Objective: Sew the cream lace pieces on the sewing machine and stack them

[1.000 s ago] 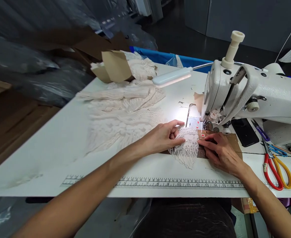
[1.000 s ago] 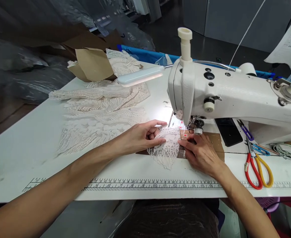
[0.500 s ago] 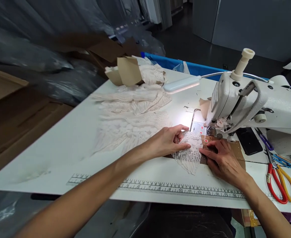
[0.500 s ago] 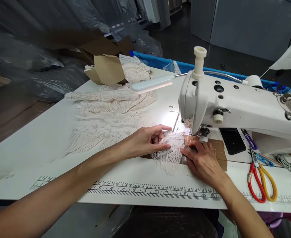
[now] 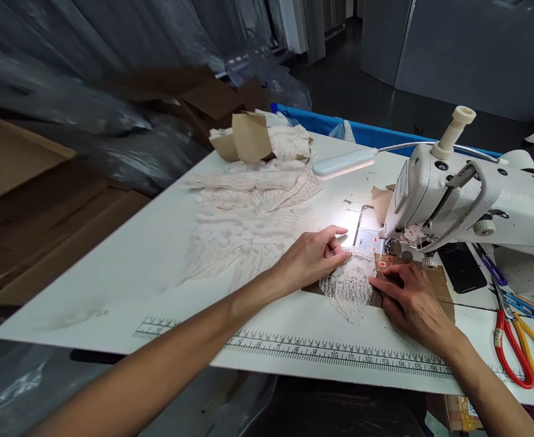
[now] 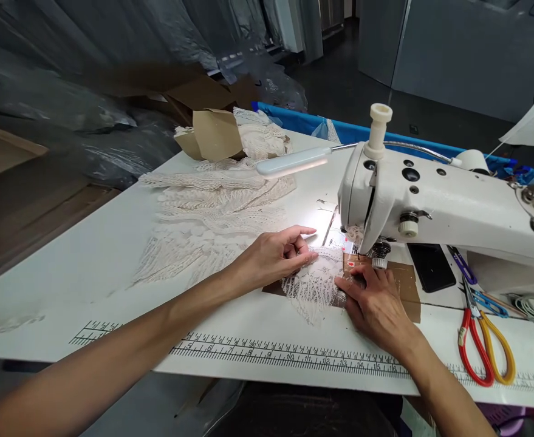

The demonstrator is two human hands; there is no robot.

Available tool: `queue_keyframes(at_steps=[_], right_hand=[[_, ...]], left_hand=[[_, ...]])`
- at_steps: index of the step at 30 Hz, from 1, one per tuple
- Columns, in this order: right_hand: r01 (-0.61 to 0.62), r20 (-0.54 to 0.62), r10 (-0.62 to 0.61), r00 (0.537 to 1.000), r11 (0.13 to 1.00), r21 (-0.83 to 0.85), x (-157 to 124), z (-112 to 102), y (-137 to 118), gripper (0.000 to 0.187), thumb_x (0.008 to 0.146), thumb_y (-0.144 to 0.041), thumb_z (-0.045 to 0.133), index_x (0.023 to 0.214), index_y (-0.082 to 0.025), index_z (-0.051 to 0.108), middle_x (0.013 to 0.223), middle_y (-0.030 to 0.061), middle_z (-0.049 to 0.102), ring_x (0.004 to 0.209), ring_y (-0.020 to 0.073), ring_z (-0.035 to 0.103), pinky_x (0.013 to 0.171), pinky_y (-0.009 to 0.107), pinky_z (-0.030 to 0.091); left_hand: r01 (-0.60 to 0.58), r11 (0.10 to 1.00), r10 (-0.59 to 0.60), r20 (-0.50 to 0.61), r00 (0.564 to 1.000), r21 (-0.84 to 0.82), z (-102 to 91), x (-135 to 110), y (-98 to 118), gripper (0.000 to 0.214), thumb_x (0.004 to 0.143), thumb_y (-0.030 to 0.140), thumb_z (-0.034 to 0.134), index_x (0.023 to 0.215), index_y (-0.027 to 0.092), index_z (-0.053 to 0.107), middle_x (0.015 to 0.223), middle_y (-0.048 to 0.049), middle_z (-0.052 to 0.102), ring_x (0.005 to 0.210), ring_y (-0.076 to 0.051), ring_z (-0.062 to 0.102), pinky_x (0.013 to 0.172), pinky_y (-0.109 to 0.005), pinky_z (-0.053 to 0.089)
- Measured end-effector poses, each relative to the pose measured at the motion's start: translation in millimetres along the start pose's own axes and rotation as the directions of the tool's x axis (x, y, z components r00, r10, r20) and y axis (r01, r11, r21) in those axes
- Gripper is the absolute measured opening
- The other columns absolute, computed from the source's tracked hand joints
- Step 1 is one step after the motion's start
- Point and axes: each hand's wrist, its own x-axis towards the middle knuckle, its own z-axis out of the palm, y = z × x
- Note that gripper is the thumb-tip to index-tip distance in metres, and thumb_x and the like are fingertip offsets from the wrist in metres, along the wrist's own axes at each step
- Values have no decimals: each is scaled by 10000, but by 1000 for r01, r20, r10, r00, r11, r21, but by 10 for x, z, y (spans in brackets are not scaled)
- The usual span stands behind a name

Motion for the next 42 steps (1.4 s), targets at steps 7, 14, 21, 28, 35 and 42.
queue_keyframes(at_steps=[7, 14, 21, 28, 35, 42], right_hand=[[2, 6, -2, 1000, 1000, 2, -2, -13, -48, 319, 914, -174, 535, 1193, -263, 662, 1136, 113, 575, 975, 268, 556, 825, 461, 522], [-17, 84, 12, 996, 998, 60, 92, -102, 44, 349, 960, -217, 457, 1261, -256, 629, 1142, 108, 575, 985, 239, 597, 848, 412, 541], [-120, 211, 126, 969, 992, -38, 378, -50, 60, 384, 960, -202, 417, 1292, -283, 592, 1006, 93, 567, 777, 189, 575, 636, 303, 514], [-176, 197, 176, 964, 984, -22, 379, 23, 49, 396, 968, -205, 420, 1316, -322, 568, 956, 74, 548, 788, 190, 563, 618, 278, 493], [-104, 182, 103, 978, 995, -3, 299, 41, 136, 459, 939, -211, 471, 1368, -361, 532, 1016, 80, 561, 805, 189, 579, 512, 224, 432], [-143, 126, 137, 983, 989, 46, 282, 20, 123, 427, 954, -251, 423, 1353, -294, 569, 1070, 101, 609, 795, 202, 615, 640, 315, 530]], left_hand=[[-48, 970, 35, 59, 998, 238, -58, -68, 53, 343, 870, 258, 530, 1185, 134, 581, 705, 5, 653, 595, -137, 571, 552, -248, 396], [-332, 773, 462, -121, 879, 541, 31, -154, 25, 194, 913, 161, 475, 1027, 137, 629, 944, -78, 644, 766, -173, 591, 504, -222, 404], [-578, 552, 696, 50, 717, 601, 336, -274, 66, 201, 938, 57, 454, 947, 127, 642, 872, -55, 677, 772, -164, 622, 688, -317, 557], [-482, 499, 690, 6, 723, 720, 446, -316, 8, 223, 1009, 174, 436, 1070, 71, 625, 962, -124, 696, 891, -218, 642, 722, -352, 583], [-465, 480, 688, 10, 726, 744, 332, -349, 91, 288, 1003, 281, 499, 783, 132, 610, 730, -38, 635, 669, -165, 570, 577, -290, 477], [-378, 657, 593, -139, 793, 652, 193, -162, -40, 293, 1023, 295, 436, 812, 140, 569, 800, -54, 617, 704, -165, 535, 597, -278, 430]])
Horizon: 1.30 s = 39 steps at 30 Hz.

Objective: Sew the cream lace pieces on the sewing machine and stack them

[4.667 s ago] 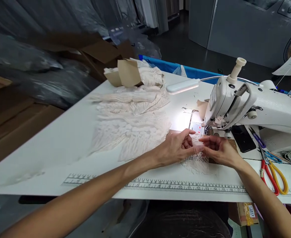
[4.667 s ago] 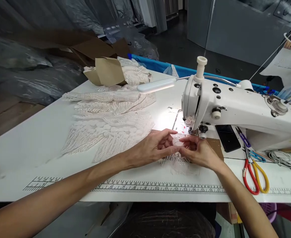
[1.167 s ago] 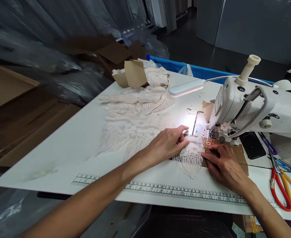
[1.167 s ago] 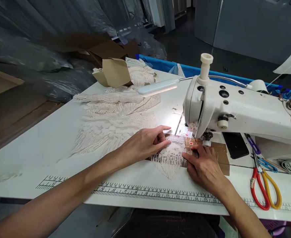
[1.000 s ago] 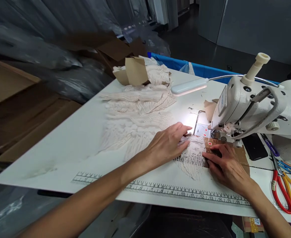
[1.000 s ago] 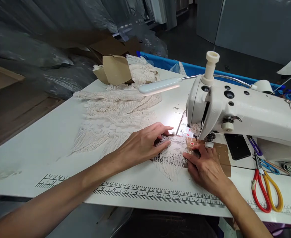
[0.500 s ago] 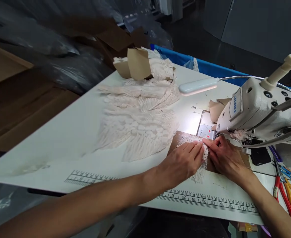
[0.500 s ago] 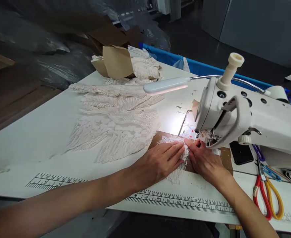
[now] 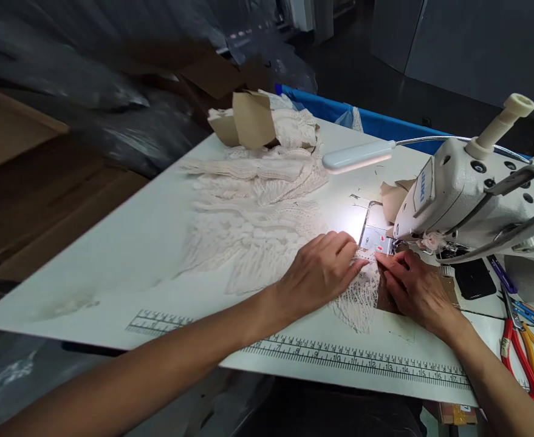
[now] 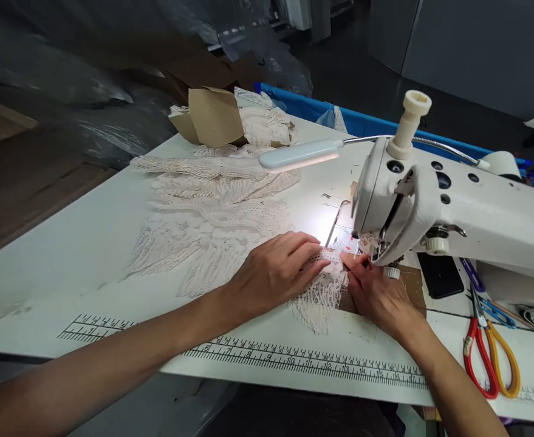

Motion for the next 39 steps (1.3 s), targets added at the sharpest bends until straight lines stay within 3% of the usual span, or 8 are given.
queue_keyframes(at_steps=[7, 10, 13, 18, 22, 28, 32, 39], right_hand=[[-139, -90, 181, 979, 926, 352, 7, 25, -2, 384, 930, -416, 492, 1228, -243, 661, 981, 77, 685, 892, 225, 648, 816, 385, 544], [-187, -7, 233, 973, 798, 573, 15, 6, -31, 534, 839, -523, 618, 1264, -201, 646, 1026, 92, 691, 915, 219, 652, 843, 382, 549], [-272, 144, 253, 957, 601, 751, 20, 17, -56, 692, 763, -548, 698, 1325, -156, 604, 1003, 100, 697, 888, 204, 665, 815, 367, 566], [-193, 83, 268, 960, 416, 889, 33, 113, -89, 490, 785, -419, 712, 1222, -203, 670, 922, 58, 715, 851, 171, 676, 832, 362, 573], [-115, -5, 267, 964, 433, 894, 34, 156, -120, 461, 790, -408, 716, 1211, -227, 668, 897, 42, 726, 843, 172, 681, 854, 385, 571], [-45, -78, 224, 971, 496, 867, 13, 150, -117, 451, 827, -411, 687, 1237, -229, 644, 875, 31, 712, 789, 151, 660, 761, 348, 562], [-112, -8, 244, 970, 473, 874, -2, 138, -76, 588, 798, -431, 708, 1327, -210, 578, 921, 37, 693, 816, 149, 656, 792, 345, 554], [-107, -15, 265, 964, 439, 892, 10, 135, -91, 517, 805, -423, 699, 1268, -212, 612, 870, 16, 687, 769, 132, 645, 754, 314, 557]], left_hand=[[-11, 958, 51, 130, 990, -286, 89, 50, -135, 277, 1029, 286, 398, 814, 157, 515, 863, -65, 584, 751, -171, 535, 653, -299, 457], [-89, 917, 157, 145, 977, -390, 61, 66, -101, 239, 1029, 269, 382, 859, 161, 511, 873, -66, 624, 767, -175, 578, 692, -328, 479], [-39, 820, 164, 169, 972, -571, 19, 81, -65, 174, 1007, 250, 424, 883, 163, 510, 792, -27, 635, 708, -144, 610, 675, -299, 499], [87, 784, 55, 209, 976, -614, -7, 88, -34, 190, 918, 250, 524, 1073, 142, 501, 884, -47, 676, 708, -142, 647, 633, -287, 525], [38, 782, 64, 141, 988, -622, 43, 82, -35, 467, 876, 318, 630, 1256, 133, 432, 984, -81, 709, 808, -179, 701, 693, -328, 564], [34, 690, 30, 75, 997, -723, 76, 85, -23, 326, 946, 303, 583, 1206, 132, 487, 807, -35, 745, 721, -141, 718, 667, -270, 580], [93, 674, -10, 117, 993, -733, 47, 82, -16, 345, 944, 322, 594, 1208, 123, 496, 778, -38, 753, 694, -141, 719, 645, -258, 582], [55, 653, 12, 83, 996, -755, 51, 89, 11, 364, 951, 294, 581, 1252, 119, 473, 807, -45, 753, 703, -137, 721, 639, -262, 595]])
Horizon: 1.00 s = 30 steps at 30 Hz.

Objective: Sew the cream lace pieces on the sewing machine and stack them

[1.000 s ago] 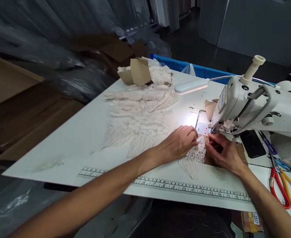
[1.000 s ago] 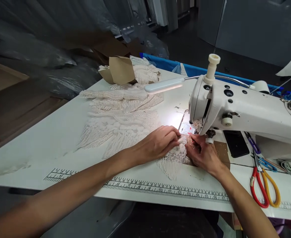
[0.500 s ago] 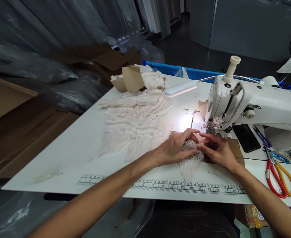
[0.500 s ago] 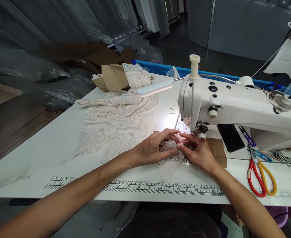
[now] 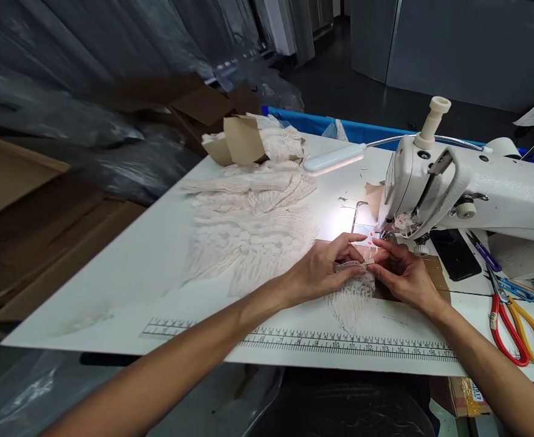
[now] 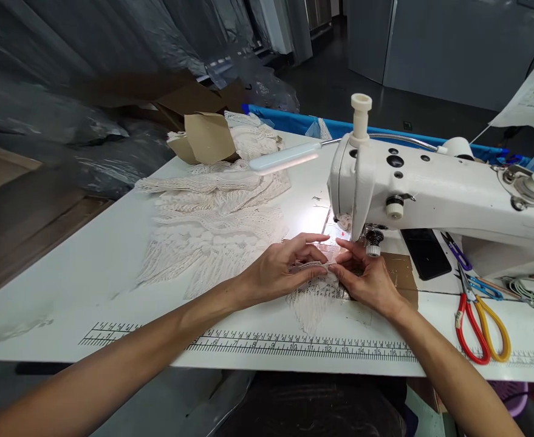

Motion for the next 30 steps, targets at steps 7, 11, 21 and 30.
queue_keyframes(at_steps=[7, 11, 21, 30], right_hand=[[19, -17, -19, 1000, 999, 39, -7, 25, 10, 488, 811, -425, 694, 1242, -207, 624, 846, 14, 686, 733, 123, 628, 685, 288, 551], [23, 2, -23, 1000, 1000, 20, -12, 29, -3, 490, 826, -421, 671, 1266, -213, 612, 863, 19, 688, 745, 127, 630, 696, 293, 560], [8, -25, -7, 1000, 999, 38, -15, 39, -4, 460, 819, -438, 674, 1217, -211, 629, 869, 33, 694, 757, 144, 644, 721, 317, 576], [-3, -19, 4, 1000, 998, 60, -10, 39, 32, 484, 820, -496, 686, 1206, -210, 630, 878, 37, 700, 733, 146, 653, 714, 330, 585]], left_hand=[[26, 999, -27, -41, 999, -25, 22, 2, 36, 348, 948, 270, 573, 1252, 128, 482, 827, -49, 750, 741, -145, 733, 704, -290, 623], [48, 999, -49, -50, 998, -25, 10, -8, 45, 345, 940, 280, 586, 1243, 144, 492, 818, -38, 757, 733, -147, 736, 717, -296, 627], [22, 999, -21, -65, 998, 25, 3, -15, 38, 372, 935, 300, 612, 1246, 128, 501, 807, -42, 760, 710, -141, 732, 656, -260, 618], [27, 999, -24, -85, 996, 37, 16, -20, 50, 349, 946, 296, 599, 1246, 141, 513, 794, -33, 756, 687, -133, 727, 640, -250, 616]])
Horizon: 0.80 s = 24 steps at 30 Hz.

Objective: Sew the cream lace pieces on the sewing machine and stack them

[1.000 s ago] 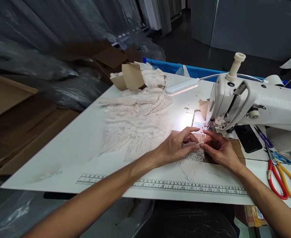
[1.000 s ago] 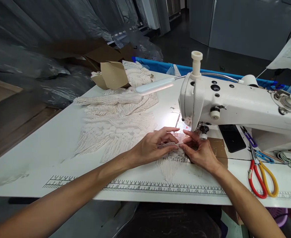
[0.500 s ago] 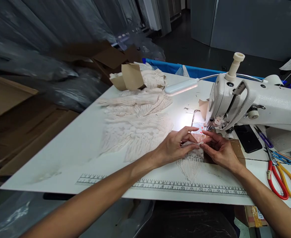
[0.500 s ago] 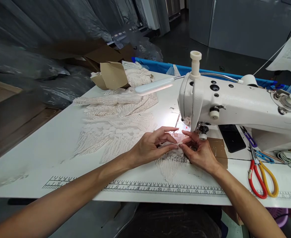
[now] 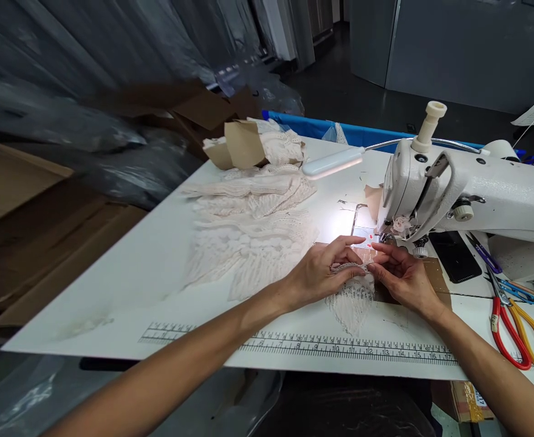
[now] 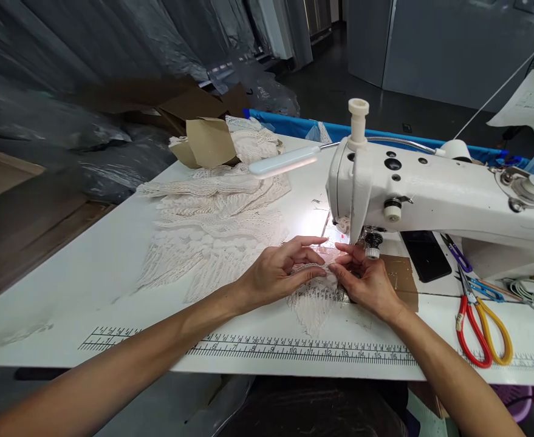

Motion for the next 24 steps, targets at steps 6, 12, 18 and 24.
queue_keyframes(at_steps=[6, 12, 18, 24], right_hand=[[23, 10, -23, 1000, 999, -22, -2, 4, 6, 477, 837, -486, 665, 1214, -196, 628, 882, 43, 705, 762, 144, 656, 742, 330, 580], [20, 4, -20, 1000, 999, -46, 0, 1, 30, 454, 847, -468, 654, 1218, -206, 628, 896, 44, 707, 779, 145, 657, 763, 327, 577], [36, -8, -36, 999, 998, -58, -11, 21, 32, 450, 850, -465, 648, 1210, -196, 627, 880, 46, 710, 756, 146, 653, 747, 331, 572], [90, 12, -89, 996, 967, -238, -9, -44, -87, 447, 891, -431, 578, 1253, -171, 599, 938, 77, 721, 820, 187, 684, 774, 368, 578]], left_hand=[[1, 1000, -1, 10, 1000, 20, -12, 5, -13, 335, 949, 312, 592, 1230, 147, 514, 767, -13, 755, 684, -131, 729, 653, -247, 605], [24, 999, -23, 20, 1000, -27, -24, 4, 4, 392, 914, 345, 643, 1221, 136, 518, 789, -31, 752, 664, -131, 718, 603, -233, 591], [139, 977, -135, 37, 990, -159, -21, 15, 36, 380, 883, 313, 649, 1197, 134, 534, 790, -23, 740, 695, -136, 721, 665, -258, 610], [323, 921, -316, 69, 946, -219, 1, 35, 37, 380, 846, 322, 656, 1166, 142, 560, 774, -29, 746, 694, -155, 719, 650, -267, 596]])
